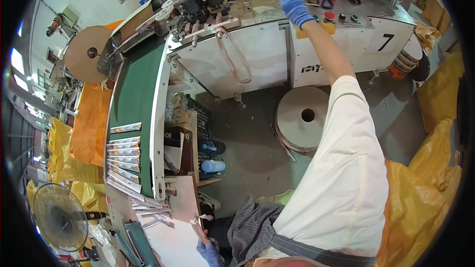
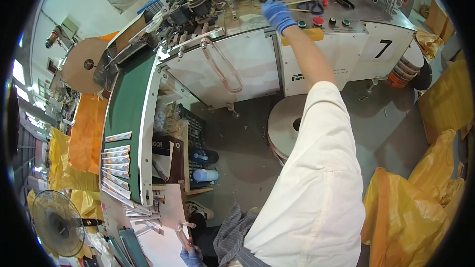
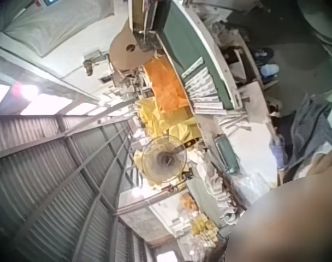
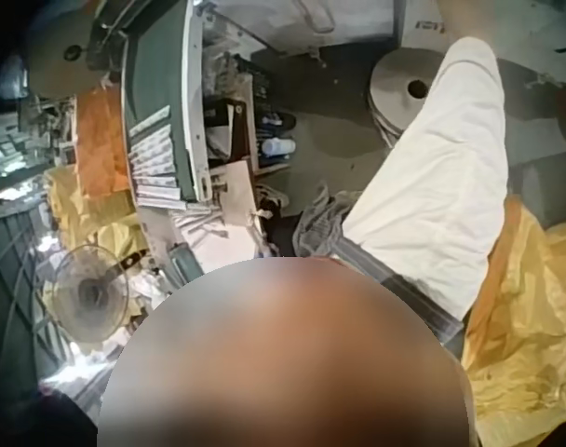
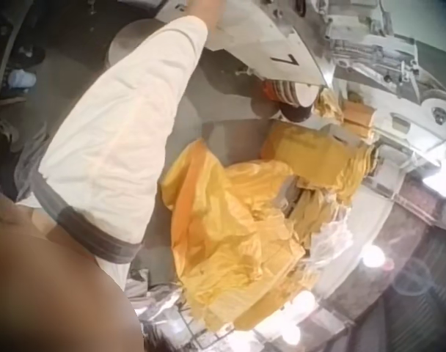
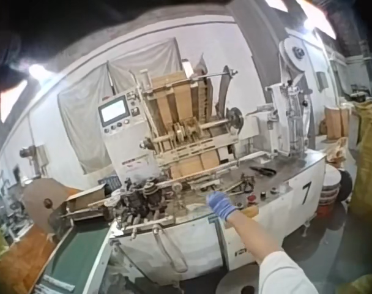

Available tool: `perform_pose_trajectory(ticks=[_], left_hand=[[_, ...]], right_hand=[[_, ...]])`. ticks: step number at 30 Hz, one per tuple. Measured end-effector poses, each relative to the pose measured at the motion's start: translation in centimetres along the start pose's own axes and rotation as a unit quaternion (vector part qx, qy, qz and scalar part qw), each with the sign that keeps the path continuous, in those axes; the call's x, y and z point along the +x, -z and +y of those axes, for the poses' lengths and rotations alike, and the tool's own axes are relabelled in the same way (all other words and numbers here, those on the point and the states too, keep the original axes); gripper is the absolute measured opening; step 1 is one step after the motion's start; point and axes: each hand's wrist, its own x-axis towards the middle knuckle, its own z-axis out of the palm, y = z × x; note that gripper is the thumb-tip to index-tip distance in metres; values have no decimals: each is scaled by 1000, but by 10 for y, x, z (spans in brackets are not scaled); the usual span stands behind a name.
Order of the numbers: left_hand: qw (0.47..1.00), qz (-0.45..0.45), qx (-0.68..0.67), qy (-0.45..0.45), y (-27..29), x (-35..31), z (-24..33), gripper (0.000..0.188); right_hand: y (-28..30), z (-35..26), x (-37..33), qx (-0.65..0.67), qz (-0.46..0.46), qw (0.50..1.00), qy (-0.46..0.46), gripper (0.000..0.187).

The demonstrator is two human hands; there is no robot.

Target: Bundling thin sticks together and sealing them into plastic sleeves using a heat sealing machine.

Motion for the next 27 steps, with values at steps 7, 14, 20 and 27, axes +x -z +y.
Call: perform_pose_trajectory(ticks=[7,14,20,27], left_hand=[[1000,19,-4,9,-27,-7,23,37],[998,30,12,-48,-32,-6,35,43],[985,-165,-31,-37,-72,23,108,29],[934,235,76,-259,50,21,88,52]], right_hand=[[4,-11,7,47,-92,994,-19,16],[-7,-98,2,172,131,976,-20,20],[253,-359,-115,815,-472,288,175,49],[331,-527,19,939,-153,269,150,13]])
